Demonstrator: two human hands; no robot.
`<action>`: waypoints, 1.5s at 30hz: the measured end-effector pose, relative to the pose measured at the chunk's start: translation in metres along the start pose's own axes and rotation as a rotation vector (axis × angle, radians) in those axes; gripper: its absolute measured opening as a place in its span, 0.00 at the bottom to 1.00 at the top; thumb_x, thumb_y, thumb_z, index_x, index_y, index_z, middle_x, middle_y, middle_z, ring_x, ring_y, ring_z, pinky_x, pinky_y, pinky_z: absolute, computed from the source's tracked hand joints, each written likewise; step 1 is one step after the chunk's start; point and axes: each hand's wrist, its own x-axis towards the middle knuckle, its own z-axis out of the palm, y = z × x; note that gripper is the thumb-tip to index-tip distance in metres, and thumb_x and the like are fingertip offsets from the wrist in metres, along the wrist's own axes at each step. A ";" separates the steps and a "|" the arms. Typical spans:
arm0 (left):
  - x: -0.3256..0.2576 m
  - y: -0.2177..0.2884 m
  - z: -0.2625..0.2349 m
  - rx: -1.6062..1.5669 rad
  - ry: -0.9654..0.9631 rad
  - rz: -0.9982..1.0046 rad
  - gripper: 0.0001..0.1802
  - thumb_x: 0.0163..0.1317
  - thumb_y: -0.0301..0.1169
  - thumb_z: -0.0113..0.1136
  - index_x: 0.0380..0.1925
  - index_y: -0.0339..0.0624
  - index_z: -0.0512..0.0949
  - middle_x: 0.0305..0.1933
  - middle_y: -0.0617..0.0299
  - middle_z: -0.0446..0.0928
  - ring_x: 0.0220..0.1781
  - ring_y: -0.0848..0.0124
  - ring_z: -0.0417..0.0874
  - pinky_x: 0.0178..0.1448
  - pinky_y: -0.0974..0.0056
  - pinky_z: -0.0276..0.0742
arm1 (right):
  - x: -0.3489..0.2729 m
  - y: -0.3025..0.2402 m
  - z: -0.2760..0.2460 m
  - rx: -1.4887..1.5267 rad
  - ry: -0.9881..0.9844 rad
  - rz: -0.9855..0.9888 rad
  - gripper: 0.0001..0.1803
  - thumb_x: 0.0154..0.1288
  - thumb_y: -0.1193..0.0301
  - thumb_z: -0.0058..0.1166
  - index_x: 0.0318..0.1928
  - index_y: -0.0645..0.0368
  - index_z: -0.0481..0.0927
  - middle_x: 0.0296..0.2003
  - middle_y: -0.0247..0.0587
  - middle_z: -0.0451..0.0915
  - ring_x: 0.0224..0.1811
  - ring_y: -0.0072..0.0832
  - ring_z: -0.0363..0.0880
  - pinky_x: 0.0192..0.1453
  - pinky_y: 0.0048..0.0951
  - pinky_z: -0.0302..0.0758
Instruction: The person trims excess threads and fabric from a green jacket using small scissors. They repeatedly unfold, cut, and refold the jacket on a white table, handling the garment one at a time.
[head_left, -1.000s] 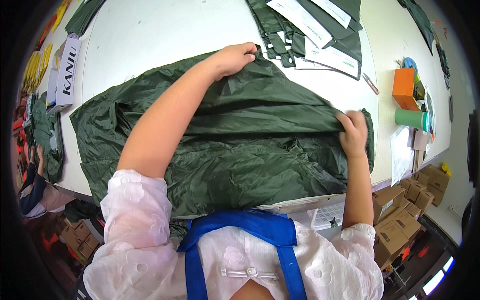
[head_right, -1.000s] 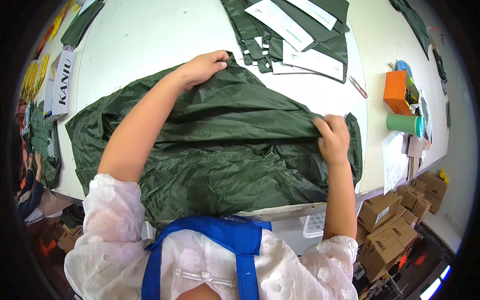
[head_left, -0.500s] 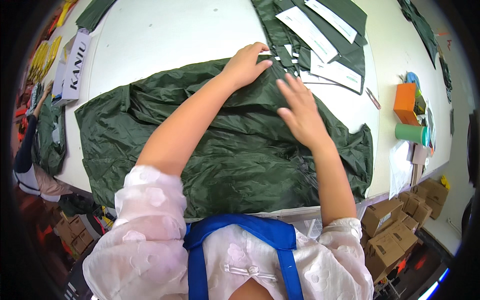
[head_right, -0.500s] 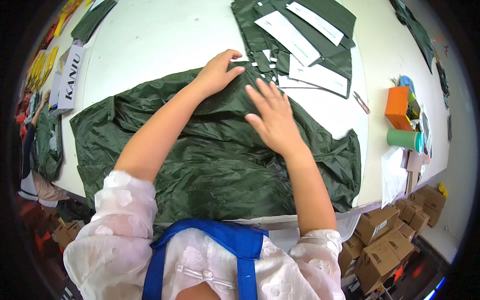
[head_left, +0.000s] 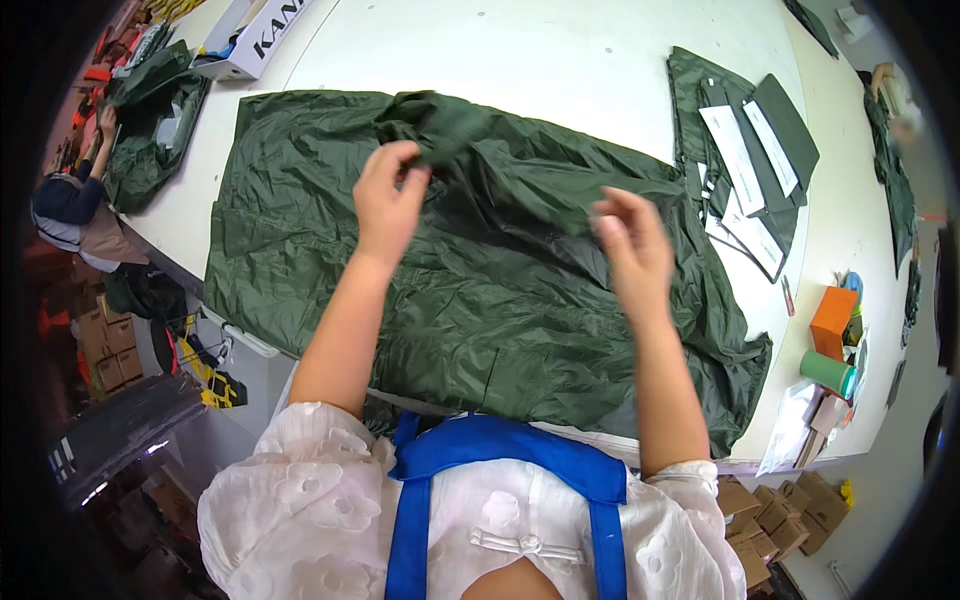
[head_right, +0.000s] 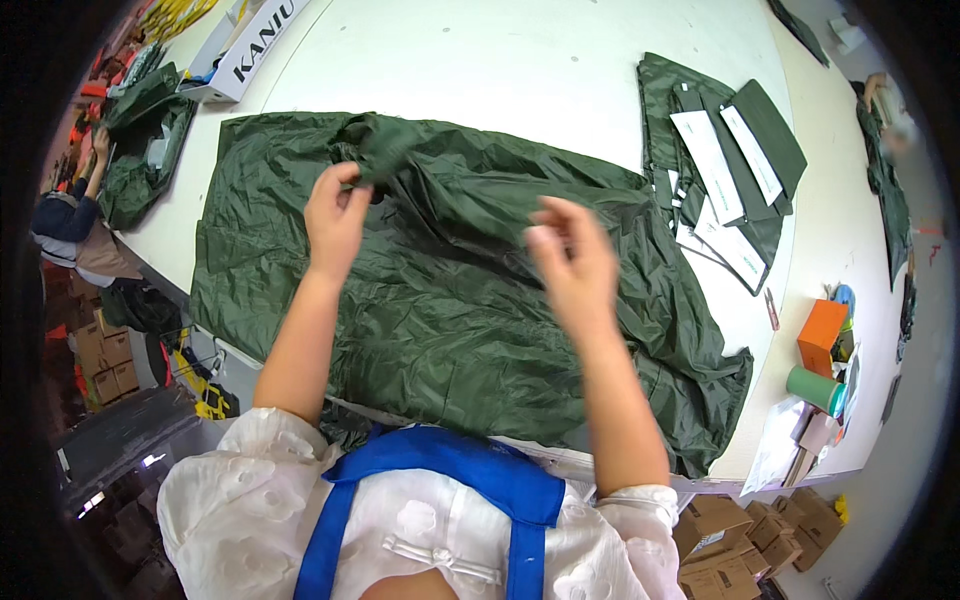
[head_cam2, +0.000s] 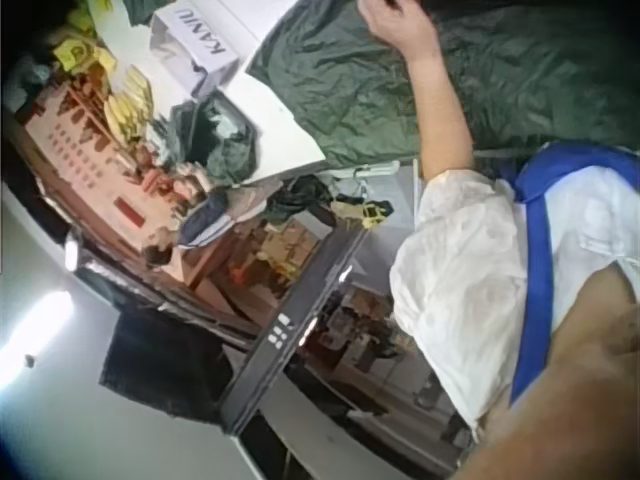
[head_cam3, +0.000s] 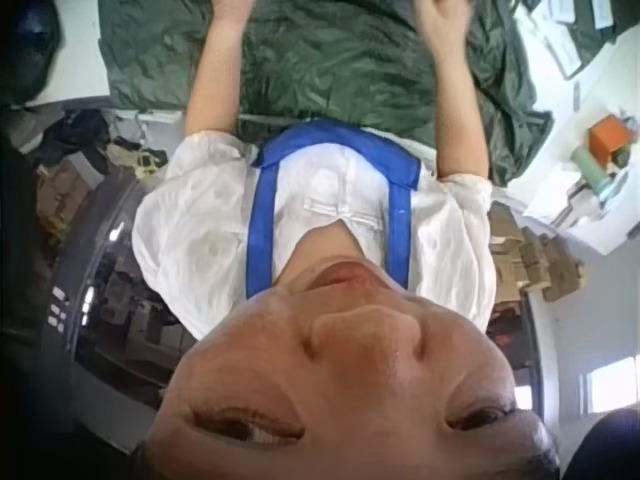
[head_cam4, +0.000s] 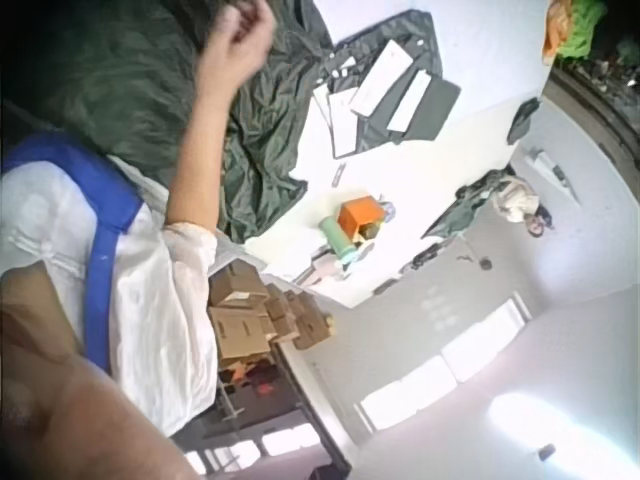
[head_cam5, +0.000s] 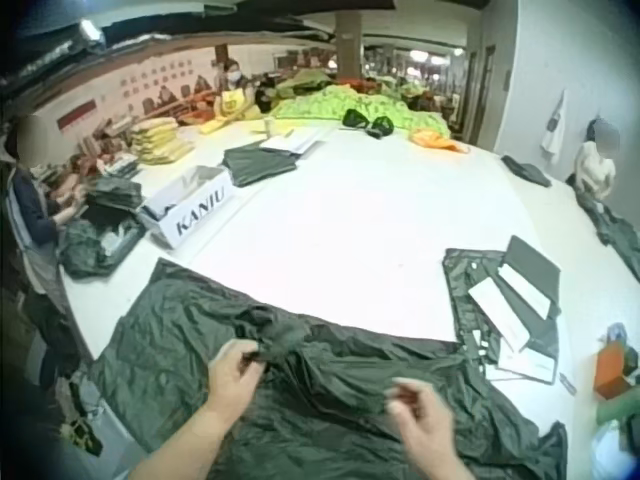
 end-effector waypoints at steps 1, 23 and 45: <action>-0.010 0.015 -0.004 0.200 0.018 0.322 0.13 0.50 0.16 0.58 0.37 0.37 0.76 0.35 0.59 0.75 0.40 0.65 0.78 0.47 0.65 0.74 | -0.004 -0.018 0.024 0.253 -0.146 0.035 0.19 0.66 0.68 0.53 0.54 0.63 0.71 0.46 0.40 0.78 0.44 0.24 0.76 0.47 0.28 0.74; -0.117 0.098 -0.003 -0.420 -0.123 0.183 0.30 0.46 0.10 0.61 0.49 0.41 0.63 0.42 0.60 0.69 0.39 0.74 0.74 0.45 0.70 0.71 | -0.052 -0.016 0.031 0.303 0.262 -0.037 0.14 0.44 0.89 0.43 0.25 0.57 0.58 0.27 0.26 0.56 0.30 0.18 0.53 0.37 0.14 0.53; -0.100 0.110 -0.019 0.217 -0.194 0.557 0.06 0.46 0.25 0.62 0.28 0.41 0.80 0.35 0.58 0.72 0.35 0.60 0.74 0.38 0.63 0.73 | -0.067 -0.045 0.025 -0.072 0.262 -0.363 0.10 0.43 0.85 0.52 0.24 0.60 0.67 0.23 0.35 0.65 0.27 0.25 0.65 0.32 0.24 0.63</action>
